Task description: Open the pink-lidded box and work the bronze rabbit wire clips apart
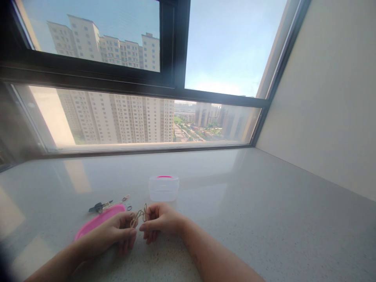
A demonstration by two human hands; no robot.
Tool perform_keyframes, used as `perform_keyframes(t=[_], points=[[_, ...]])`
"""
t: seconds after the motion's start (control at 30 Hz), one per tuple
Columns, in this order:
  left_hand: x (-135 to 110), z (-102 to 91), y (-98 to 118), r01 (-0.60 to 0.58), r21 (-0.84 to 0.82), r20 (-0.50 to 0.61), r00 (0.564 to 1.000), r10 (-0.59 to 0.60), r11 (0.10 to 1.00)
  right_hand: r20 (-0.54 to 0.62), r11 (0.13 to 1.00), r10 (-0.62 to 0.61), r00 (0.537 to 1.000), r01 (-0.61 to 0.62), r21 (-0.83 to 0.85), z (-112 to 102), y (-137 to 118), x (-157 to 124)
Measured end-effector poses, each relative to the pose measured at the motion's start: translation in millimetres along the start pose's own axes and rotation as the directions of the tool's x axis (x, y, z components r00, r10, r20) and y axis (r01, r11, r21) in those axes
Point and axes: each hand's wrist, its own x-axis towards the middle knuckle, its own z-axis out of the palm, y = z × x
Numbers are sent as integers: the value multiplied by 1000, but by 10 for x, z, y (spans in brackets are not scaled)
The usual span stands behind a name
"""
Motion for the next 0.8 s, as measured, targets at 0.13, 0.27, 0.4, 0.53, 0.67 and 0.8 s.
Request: perform_keyframes(t=[0.13,0.27,0.4,0.53,0.67,0.8], points=[[2,-3,-3,-13,-2,3,1000,13,1000,2,1000,-3,1000,3,-5,-17,10,-1],[14,-11,-25,-33,-1,5,999,33,999,-6,1000,11,1000,-11,-8,-17,16,1],[25,-14,-46,-28,-6,-1,1000,28,1000,-19,1000,24,1000,-24,-5,-1,9,1],[23,-9,-46,-22,6,-9,1000,22,1000,-25,999,35,999,-35,-15,12,-16,-12],[14,-1,-28,0,14,-18,1000,0,1000,-28,999,42,999,-43,-33,14,-33,-16],[9,2,-15,10,28,-27,1000,-9,1000,-27,999,38,999,-39,-34,13,-30,-9]])
